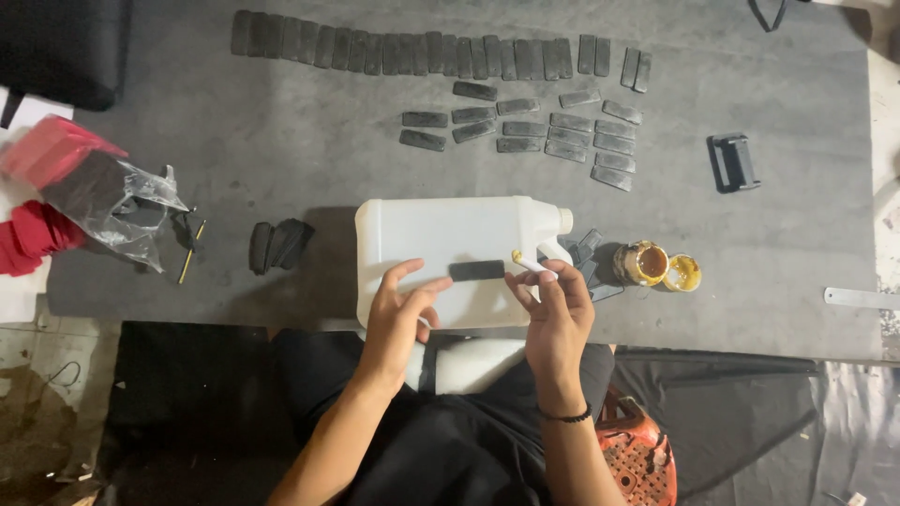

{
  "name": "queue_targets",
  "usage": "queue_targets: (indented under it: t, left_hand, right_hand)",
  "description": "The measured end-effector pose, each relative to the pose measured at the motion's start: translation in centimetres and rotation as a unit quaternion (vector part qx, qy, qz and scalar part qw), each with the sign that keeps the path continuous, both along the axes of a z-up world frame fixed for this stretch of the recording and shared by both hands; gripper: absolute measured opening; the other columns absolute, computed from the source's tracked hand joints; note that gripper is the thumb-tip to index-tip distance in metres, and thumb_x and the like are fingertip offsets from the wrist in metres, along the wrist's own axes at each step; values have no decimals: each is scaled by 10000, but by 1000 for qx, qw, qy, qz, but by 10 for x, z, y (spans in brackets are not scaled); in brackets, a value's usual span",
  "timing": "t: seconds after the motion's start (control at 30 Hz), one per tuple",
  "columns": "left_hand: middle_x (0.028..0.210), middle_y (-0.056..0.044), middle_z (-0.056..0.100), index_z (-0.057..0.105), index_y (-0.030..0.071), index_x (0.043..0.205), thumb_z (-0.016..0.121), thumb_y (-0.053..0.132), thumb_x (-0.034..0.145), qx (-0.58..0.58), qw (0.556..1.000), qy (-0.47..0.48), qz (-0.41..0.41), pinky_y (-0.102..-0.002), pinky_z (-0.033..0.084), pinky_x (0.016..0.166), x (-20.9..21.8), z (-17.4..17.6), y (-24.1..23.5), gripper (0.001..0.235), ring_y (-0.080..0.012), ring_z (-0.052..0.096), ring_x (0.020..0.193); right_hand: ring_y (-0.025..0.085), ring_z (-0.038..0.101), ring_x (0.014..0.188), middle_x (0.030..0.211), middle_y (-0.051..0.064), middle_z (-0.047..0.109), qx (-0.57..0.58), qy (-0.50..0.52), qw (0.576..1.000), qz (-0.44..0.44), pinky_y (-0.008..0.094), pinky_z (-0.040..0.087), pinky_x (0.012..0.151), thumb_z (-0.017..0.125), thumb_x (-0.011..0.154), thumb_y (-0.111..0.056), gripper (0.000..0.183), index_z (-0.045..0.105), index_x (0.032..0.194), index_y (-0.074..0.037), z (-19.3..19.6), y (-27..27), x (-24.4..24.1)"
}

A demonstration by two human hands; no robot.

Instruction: Applying dye or edge finish to small leather watch strap components using a manual applicator tool.

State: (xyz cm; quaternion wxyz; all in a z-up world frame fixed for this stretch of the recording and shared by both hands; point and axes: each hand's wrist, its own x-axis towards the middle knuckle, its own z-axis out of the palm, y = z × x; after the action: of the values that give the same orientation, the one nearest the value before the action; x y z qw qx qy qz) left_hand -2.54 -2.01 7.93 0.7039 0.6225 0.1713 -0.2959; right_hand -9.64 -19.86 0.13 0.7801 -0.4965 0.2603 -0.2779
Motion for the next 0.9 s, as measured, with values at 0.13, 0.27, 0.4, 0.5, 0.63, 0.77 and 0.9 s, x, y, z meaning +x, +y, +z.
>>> queue_targets:
  t: [0.13,0.27,0.4,0.5,0.63,0.77,0.9]
  left_hand:
    - [1087,-245,770,436,-41,1443,603,152,854,-36,999,-4,35,-192,452,496,0,-4,-2,643,-134,617,637]
    - [1068,-261,756,444,-47,1445,627,96,873,-36,998,-51,25,-285,552,720,-1,-16,-7,618,-244,700,863]
    - [1027,-218,742,454,-38,1439,688,125,874,9,994,-106,-16,-392,590,899,5,-16,-11,633,-274,737,957]
    - [937,-132,744,660,36,1232,753,95,803,45,992,-115,1,-358,593,892,8,-31,-17,443,-230,754,927]
    - [977,-116,719,704,67,1162,767,69,776,73,989,-126,12,-370,620,848,12,-37,-19,391,-212,761,898]
    - [999,-122,700,718,82,1132,770,39,761,96,985,-144,2,-380,626,833,16,-32,-18,377,-210,764,913]
    - [1004,-148,676,696,63,1140,741,24,776,88,985,-148,-17,-389,624,852,18,-27,-16,369,-224,773,925]
  right_hand:
    - [268,718,899,830,125,594,4,7,1000,-1,645,577,954,587,1012,-79,196,597,1167,41,-1,1,2]
    - [268,720,899,829,126,595,-7,14,1000,-3,646,572,956,570,1019,-74,197,594,1172,47,1,2,2]
    - [267,724,889,827,133,607,-12,22,1000,-11,645,572,945,581,1013,-89,202,603,1166,40,0,3,2]
    - [268,720,896,821,132,601,-9,23,1000,-7,639,575,952,566,1016,-80,198,594,1169,43,0,2,1]
    - [275,724,894,819,132,604,-4,21,1000,-9,641,575,943,575,1010,-84,205,600,1169,43,1,3,1]
    - [273,728,898,816,134,609,-2,20,1000,-9,628,581,947,566,1012,-84,203,598,1170,40,-1,2,0]
    - [283,724,891,809,141,606,10,23,1000,-17,650,569,956,560,1004,-58,195,606,1161,48,-1,2,1]
